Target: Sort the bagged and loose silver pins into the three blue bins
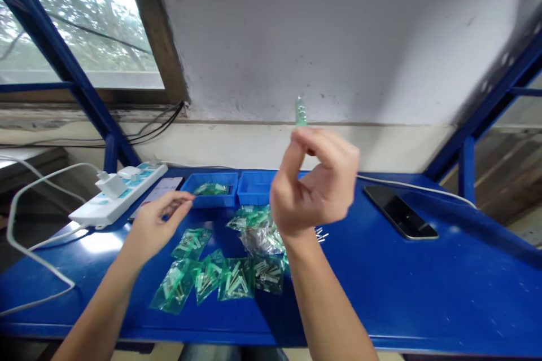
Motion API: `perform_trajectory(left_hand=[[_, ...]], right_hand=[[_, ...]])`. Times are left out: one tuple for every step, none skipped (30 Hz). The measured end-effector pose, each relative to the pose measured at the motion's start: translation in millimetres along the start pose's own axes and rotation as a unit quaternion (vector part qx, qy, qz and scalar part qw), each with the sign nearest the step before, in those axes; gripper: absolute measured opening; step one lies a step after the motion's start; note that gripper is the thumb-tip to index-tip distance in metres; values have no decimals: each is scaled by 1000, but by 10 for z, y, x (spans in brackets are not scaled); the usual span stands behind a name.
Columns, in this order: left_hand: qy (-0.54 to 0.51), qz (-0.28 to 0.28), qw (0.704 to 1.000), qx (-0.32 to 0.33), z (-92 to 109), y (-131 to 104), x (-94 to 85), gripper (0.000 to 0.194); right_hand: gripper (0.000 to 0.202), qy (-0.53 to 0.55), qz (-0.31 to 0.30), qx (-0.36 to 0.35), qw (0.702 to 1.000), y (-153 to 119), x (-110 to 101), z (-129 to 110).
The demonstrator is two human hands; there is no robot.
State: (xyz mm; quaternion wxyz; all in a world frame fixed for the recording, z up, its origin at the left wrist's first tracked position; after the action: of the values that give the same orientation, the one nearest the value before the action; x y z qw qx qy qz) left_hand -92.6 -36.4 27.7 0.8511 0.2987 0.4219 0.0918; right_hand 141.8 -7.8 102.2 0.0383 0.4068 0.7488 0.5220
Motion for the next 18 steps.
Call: perform_trajectory(left_hand=[[26, 11, 999, -26, -61, -98, -24, 22], [57, 12, 997, -42, -123, -201, -34, 25], [84, 0, 995, -49, -183, -301, -32, 28], [106, -17, 993, -45, -238, -391, -23, 30], [126, -34, 991, -35, -285, -467, -10, 32], [141, -53, 988, -25, -324, -525, 5, 32], [150, -71, 986, -19, -352, -563, 20, 31], [152, -87, 984, -17, -370, -580, 36, 29], [145, -103, 984, -19, -377, -579, 52, 26], [128, -117, 985, -25, -372, -559, 69, 22], [105, -124, 986, -33, -356, -524, 85, 20], [77, -126, 988, -41, -330, -476, 100, 18], [48, -123, 990, -49, -292, -419, 113, 16], [23, -111, 992, -54, -244, -355, 124, 15], [4, -93, 994, -49, -187, -289, 132, 13], [-10, -72, 997, -30, -123, -223, 137, 11], [-17, -51, 999, 6, -54, -160, 142, 8], [-16, -33, 998, 53, 16, -104, 148, 8]], right_hand=[[14, -6, -51, -21, 998, -59, 74, 5], [15, -8, -135, -31, 990, -161, 150, 21], [16, -8, -238, -32, 971, -298, 217, 47], [17, -1, -342, -23, 939, -452, 261, 78], [15, 0, -433, -11, 901, -607, 275, 109], [13, -2, -488, 9, 873, -744, 252, 139], [13, 0, -522, 27, 852, -852, 200, 162], [14, 4, -544, 42, 838, -928, 126, 178], [15, 6, -554, 59, 831, -973, 40, 190], [17, 6, -560, 78, 824, -992, -46, 197], [18, 4, -565, 102, 819, -994, -120, 201], [19, 3, -570, 131, 811, -985, -177, 200], [20, 3, -576, 166, 800, -973, -211, 197], [21, 8, -582, 210, 785, -964, -223, 193], [23, 20, -584, 266, 767, -957, -216, 190], [26, 40, -580, 329, 744, -954, -197, 190], [29, 68, -571, 395, 717, -953, -172, 194], [32, 98, -556, 454, 690, -951, -146, 201]])
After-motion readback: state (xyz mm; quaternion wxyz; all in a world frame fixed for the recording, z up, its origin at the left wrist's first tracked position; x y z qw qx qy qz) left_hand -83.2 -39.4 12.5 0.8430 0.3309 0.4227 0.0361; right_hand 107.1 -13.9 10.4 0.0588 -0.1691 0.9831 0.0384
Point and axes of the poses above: each hand's wrist, its own y-axis towards the middle knuckle, its own x-axis out of the palm, z = x × y, the point moved 1 cm from there along y, towards the middle knuckle, and after that the axes turned 6 degrees about x, right-handed, at the moved point
